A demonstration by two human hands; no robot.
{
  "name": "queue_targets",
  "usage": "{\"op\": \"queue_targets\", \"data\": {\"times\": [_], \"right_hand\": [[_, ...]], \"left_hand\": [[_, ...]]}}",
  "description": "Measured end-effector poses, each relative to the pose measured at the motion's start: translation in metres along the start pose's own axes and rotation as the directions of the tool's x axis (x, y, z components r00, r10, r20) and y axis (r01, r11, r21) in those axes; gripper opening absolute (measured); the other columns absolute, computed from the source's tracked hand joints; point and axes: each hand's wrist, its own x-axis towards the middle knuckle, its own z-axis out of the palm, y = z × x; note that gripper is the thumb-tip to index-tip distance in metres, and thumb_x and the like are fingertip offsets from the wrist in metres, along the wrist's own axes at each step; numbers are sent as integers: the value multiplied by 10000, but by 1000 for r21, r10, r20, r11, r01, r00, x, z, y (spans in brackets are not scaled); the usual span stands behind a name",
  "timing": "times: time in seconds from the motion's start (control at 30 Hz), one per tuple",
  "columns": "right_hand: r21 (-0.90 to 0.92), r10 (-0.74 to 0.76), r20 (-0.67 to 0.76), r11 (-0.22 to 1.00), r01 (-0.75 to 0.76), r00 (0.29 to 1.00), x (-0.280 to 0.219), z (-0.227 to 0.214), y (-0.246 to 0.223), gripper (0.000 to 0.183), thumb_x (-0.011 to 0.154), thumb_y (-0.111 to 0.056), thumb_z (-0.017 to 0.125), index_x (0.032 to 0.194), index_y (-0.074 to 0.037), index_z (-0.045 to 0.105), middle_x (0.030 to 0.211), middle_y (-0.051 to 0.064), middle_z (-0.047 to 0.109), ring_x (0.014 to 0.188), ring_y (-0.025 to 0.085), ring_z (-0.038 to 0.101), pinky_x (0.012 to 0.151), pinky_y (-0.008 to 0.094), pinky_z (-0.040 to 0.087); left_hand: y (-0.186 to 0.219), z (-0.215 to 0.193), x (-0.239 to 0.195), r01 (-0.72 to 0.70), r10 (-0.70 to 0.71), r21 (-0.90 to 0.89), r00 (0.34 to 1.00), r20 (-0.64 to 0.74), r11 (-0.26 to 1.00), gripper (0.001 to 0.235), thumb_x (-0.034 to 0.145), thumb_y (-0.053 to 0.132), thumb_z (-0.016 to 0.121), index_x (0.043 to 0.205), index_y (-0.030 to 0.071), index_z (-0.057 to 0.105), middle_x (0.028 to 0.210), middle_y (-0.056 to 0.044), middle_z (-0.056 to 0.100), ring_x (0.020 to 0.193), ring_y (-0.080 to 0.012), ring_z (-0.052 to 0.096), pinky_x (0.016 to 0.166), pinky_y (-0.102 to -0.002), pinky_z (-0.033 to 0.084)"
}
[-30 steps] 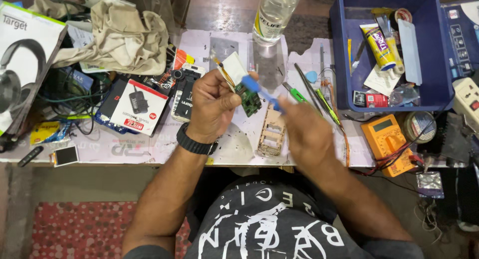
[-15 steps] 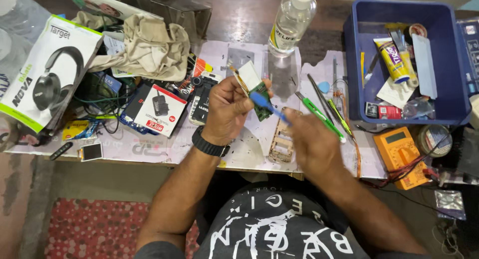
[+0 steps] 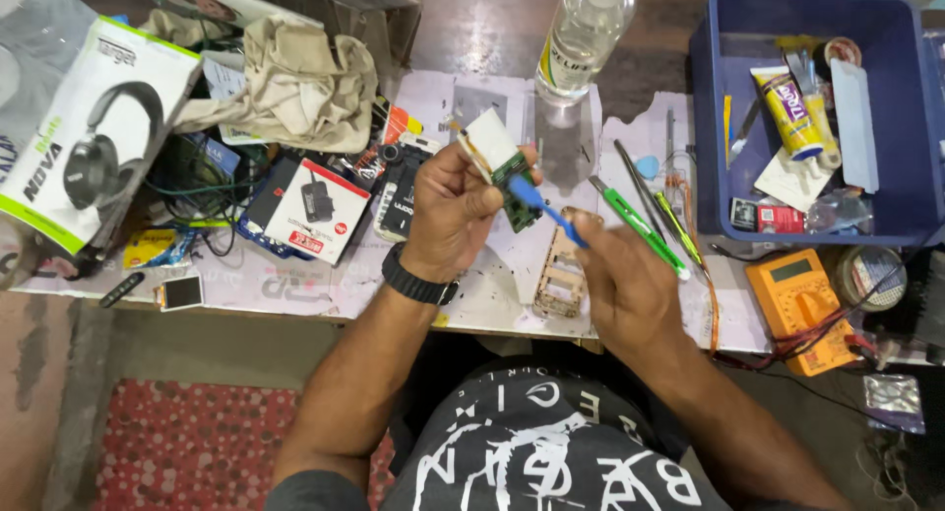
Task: The person cleans the inside of a disassembled mobile phone casing and a circuit board using a toothbrush and a liquid from a spray bottle. The person scrubs the casing, sprays the board, and then scrubs the board with the toothbrush.
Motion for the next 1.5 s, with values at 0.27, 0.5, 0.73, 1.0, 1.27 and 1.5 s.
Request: {"op": "queue_targets", "data": {"times": [0.27,0.5,0.73,1.0,1.27,1.5], "right_hand": [[10,13,24,1000,-13,1000,2,2,-7,468,927,48,706,1361,-64,570,941,171,669,716,313,666,616,403,526],[51,-98,-57,994,101,994,3,3,6,463,950,65,654,1379,-52,526,1068,230,665,835,349,688,687,398,554],[-35,-30,5,999,30,1000,5,-3,15,475,943,55,719,1382,-46,568,896,159,665,726,297,671,618,384,541],[-30,-79,-27,996,78,997,16,-4,-7,458,959,53,694,1387,-28,553,1002,201,670,811,315,690,671,397,557],[-120,-123,-35,986,118,992,12,1,-1,446,959,75,655,1384,-23,565,932,174,669,774,296,670,643,406,552],[-156,-33,-58,987,24,998,13,4,1,448,937,76,674,1370,-12,597,862,177,666,687,284,654,563,406,518]], "left_hand": [[6,2,2,-9,7,-26,997,-79,1000,427,911,40,819,1294,7,633,1299,-201,693,1229,-287,693,1157,-502,555],[-5,5,3,24,-23,7,999,-33,1000,417,903,60,827,1278,3,653,1299,-216,708,1171,-306,716,1099,-473,561],[-4,2,1,13,-13,6,1000,-14,1000,401,910,73,844,1260,2,661,1248,-205,714,1131,-279,713,1091,-435,541],[1,1,1,-7,8,29,1000,-23,1000,408,908,72,850,1264,-1,664,1250,-185,717,1189,-266,699,1134,-431,535],[2,3,1,25,-25,0,997,-76,1000,413,868,74,836,1236,11,657,1233,-179,737,1112,-278,733,1054,-447,571],[5,6,0,-15,15,2,1000,-7,1000,346,912,79,834,1202,-7,667,1212,-174,739,1117,-276,729,1064,-441,574]]}}
